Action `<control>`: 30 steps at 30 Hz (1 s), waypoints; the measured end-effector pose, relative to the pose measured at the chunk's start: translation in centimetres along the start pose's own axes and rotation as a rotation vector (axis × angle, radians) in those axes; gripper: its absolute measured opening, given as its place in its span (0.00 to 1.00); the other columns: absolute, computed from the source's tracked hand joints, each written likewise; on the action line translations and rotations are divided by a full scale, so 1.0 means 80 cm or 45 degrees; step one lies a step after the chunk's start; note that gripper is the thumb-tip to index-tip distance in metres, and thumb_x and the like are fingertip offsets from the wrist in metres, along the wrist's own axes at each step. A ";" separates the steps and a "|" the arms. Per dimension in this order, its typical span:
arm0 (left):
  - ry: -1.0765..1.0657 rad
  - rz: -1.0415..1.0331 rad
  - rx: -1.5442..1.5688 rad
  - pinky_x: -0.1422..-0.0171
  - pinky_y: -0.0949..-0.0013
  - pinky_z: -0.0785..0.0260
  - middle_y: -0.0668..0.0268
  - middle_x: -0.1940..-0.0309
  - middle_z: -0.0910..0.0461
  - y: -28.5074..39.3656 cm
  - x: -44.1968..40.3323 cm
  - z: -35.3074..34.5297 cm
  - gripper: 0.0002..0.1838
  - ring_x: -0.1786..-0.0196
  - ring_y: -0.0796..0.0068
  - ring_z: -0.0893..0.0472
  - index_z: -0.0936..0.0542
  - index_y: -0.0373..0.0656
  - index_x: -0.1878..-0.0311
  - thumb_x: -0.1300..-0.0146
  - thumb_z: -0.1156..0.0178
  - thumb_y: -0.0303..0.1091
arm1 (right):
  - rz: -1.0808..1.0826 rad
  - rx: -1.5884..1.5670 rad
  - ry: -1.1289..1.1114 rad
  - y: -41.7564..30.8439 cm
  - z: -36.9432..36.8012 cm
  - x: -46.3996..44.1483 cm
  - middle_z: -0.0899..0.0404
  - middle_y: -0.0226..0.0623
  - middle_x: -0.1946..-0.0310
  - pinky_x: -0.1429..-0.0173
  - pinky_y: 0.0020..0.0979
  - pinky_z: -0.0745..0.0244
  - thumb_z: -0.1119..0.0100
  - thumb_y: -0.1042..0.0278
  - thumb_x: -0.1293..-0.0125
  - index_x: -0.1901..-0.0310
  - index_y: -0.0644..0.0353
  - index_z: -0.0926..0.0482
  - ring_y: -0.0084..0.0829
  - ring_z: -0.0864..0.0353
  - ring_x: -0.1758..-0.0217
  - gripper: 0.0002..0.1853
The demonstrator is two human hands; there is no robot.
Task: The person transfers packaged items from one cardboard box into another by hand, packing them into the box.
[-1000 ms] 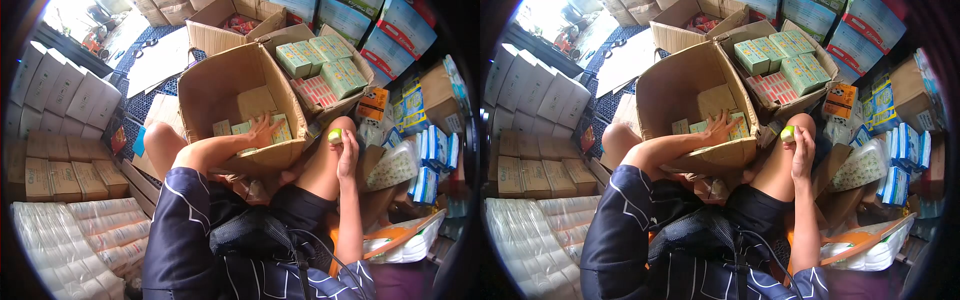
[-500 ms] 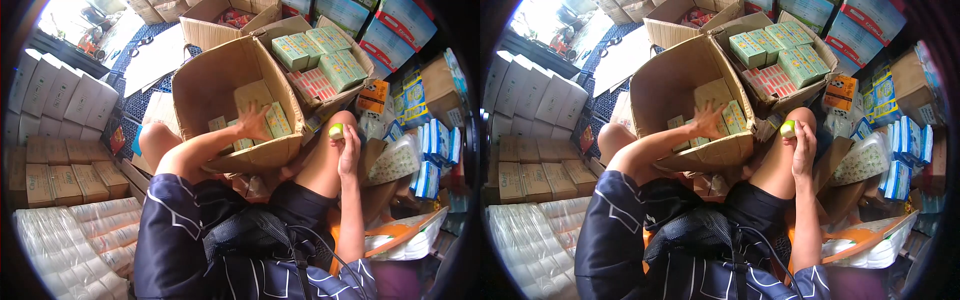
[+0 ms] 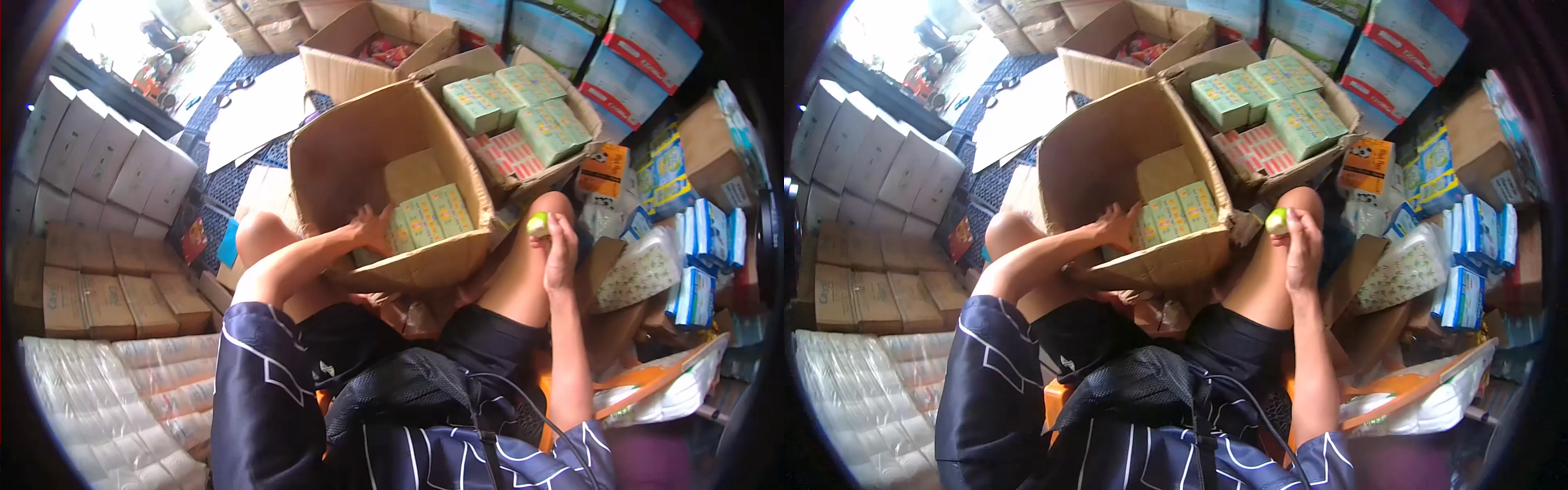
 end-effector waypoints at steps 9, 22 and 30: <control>-0.012 -0.034 -0.068 0.39 0.43 0.34 0.29 0.44 0.36 0.003 -0.001 0.004 0.67 0.39 0.33 0.32 0.57 0.52 0.24 0.65 0.26 0.56 | -0.002 0.056 -0.012 0.001 0.008 -0.001 0.22 0.30 0.71 0.65 0.20 0.25 0.52 0.51 0.29 0.62 0.60 0.23 0.18 0.23 0.72 0.18; -0.099 0.016 -0.104 0.40 0.47 0.31 0.30 0.44 0.33 -0.002 -0.014 -0.008 0.71 0.42 0.35 0.27 0.62 0.46 0.24 0.65 0.27 0.59 | -0.099 -0.178 0.009 -0.001 0.015 -0.004 0.21 0.32 0.70 0.65 0.21 0.25 0.49 0.51 0.31 0.61 0.59 0.23 0.20 0.22 0.72 0.18; -0.253 0.034 -0.034 0.37 0.53 0.33 0.36 0.42 0.29 0.002 -0.027 0.012 0.72 0.39 0.44 0.27 0.59 0.43 0.24 0.67 0.27 0.64 | -0.128 -0.230 -0.010 -0.001 0.012 -0.002 0.21 0.33 0.70 0.64 0.22 0.25 0.50 0.52 0.30 0.62 0.59 0.24 0.21 0.21 0.71 0.17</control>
Point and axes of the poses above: each hand's wrist, its own x-axis away from the middle knuckle, its own z-axis out of the back of the hand, y = z × x, the point moved 4 cm from there along -x, towards the middle knuckle
